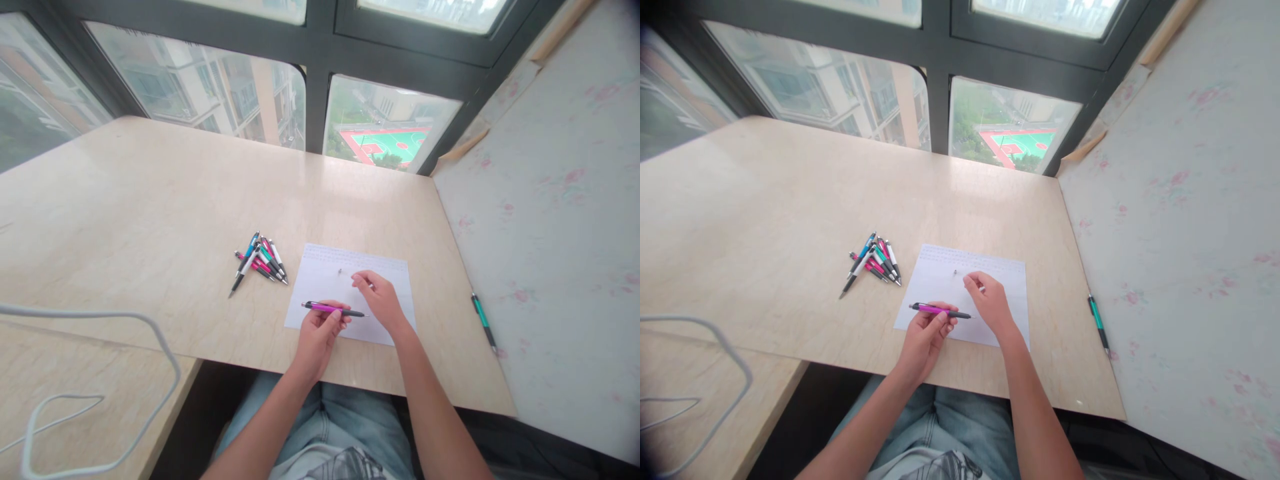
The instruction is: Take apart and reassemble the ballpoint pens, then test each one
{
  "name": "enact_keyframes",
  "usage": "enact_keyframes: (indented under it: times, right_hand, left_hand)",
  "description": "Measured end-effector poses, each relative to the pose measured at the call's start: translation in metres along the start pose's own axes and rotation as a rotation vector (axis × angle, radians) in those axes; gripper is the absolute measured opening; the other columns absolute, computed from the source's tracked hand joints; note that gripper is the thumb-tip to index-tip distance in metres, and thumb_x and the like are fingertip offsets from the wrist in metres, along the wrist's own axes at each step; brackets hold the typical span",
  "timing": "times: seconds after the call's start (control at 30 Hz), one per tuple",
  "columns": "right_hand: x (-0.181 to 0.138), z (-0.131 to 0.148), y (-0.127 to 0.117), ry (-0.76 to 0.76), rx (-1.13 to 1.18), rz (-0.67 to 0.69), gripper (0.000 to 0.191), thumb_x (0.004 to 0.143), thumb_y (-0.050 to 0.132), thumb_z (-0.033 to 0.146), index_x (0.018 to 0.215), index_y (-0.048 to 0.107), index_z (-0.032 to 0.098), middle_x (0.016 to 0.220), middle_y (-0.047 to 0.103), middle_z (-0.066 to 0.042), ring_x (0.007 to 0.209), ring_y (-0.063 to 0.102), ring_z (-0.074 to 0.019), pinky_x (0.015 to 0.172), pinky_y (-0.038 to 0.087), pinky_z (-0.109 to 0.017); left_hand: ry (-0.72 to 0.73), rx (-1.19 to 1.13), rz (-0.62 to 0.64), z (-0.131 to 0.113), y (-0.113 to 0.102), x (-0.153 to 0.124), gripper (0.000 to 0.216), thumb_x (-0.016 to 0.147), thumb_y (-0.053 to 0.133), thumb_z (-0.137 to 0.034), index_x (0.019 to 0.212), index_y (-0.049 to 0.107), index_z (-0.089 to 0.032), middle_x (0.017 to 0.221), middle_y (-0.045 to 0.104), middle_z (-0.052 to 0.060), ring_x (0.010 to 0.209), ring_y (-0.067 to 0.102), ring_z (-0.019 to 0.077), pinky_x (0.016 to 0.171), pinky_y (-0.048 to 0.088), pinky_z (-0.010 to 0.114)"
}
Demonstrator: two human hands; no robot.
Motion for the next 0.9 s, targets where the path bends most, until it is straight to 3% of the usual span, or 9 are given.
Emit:
enact_keyframes:
  times: [0.1,0.23,0.4,0.5,0.7,0.9]
  right_hand:
    - [-0.029,0.006,-0.005,0.044,0.132,0.134,0.033,0.094,0.046,0.043,0.089,0.070,0.021,0.080,0.071,-0.003,0.072,0.063,-0.0178,0.063,0.048,-0.028]
    - [-0.055,0.005,-0.013,0.053,0.075,0.161,0.022,0.086,0.059,0.040,0.084,0.072,0.022,0.084,0.073,-0.003,0.075,0.064,-0.0195,0.065,0.050,-0.030]
    - [-0.065,-0.021,-0.037,0.151,0.031,0.013,0.022,0.084,0.062,0.041,0.086,0.071,0.021,0.083,0.072,-0.005,0.070,0.063,-0.0193,0.062,0.050,-0.031]
    - [-0.062,-0.030,-0.046,0.120,-0.071,-0.083,0.021,0.082,0.063,0.038,0.089,0.071,0.020,0.082,0.070,-0.006,0.072,0.062,-0.0201,0.059,0.049,-0.031]
    - [-0.033,-0.019,-0.019,-0.040,-0.295,-0.105,0.013,0.082,0.059,0.029,0.084,0.069,0.020,0.078,0.067,-0.004,0.071,0.060,-0.0192,0.066,0.046,-0.032]
    - [0.004,-0.009,0.012,-0.050,-0.422,-0.226,0.014,0.084,0.054,0.024,0.087,0.068,0.020,0.078,0.066,-0.005,0.073,0.059,-0.0205,0.070,0.044,-0.032]
  left_hand:
    - [0.011,0.019,0.000,0.001,0.000,0.000,0.022,0.075,0.078,-0.026,0.093,0.071,-0.015,0.096,0.071,0.008,0.076,0.065,0.0132,0.071,0.049,0.025]
    - [0.024,0.037,-0.023,0.002,-0.001,0.001,0.022,0.073,0.079,-0.025,0.092,0.071,-0.016,0.086,0.070,0.004,0.074,0.065,0.0125,0.072,0.049,0.025]
    - [0.037,-0.028,-0.065,0.000,-0.002,0.001,0.021,0.072,0.079,-0.022,0.091,0.070,-0.016,0.086,0.067,0.002,0.071,0.063,0.0103,0.068,0.048,0.023]
    - [0.031,-0.049,-0.066,0.000,-0.001,0.001,0.022,0.072,0.080,-0.022,0.090,0.070,-0.016,0.086,0.067,0.002,0.072,0.063,0.0101,0.068,0.048,0.023]
    - [0.028,-0.051,-0.058,0.000,-0.002,0.000,0.023,0.071,0.080,-0.022,0.091,0.070,-0.016,0.087,0.068,0.003,0.072,0.063,0.0105,0.070,0.048,0.024]
    - [0.024,-0.064,-0.047,0.000,-0.002,0.000,0.024,0.072,0.080,-0.023,0.091,0.069,-0.015,0.085,0.067,0.003,0.071,0.063,0.0105,0.069,0.048,0.023]
Point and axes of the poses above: each hand's wrist, its own x-axis towards the middle knuckle, its own y-axis out of the palm, z = x × y, the point moved 4 cm from there along x, towards the middle knuckle
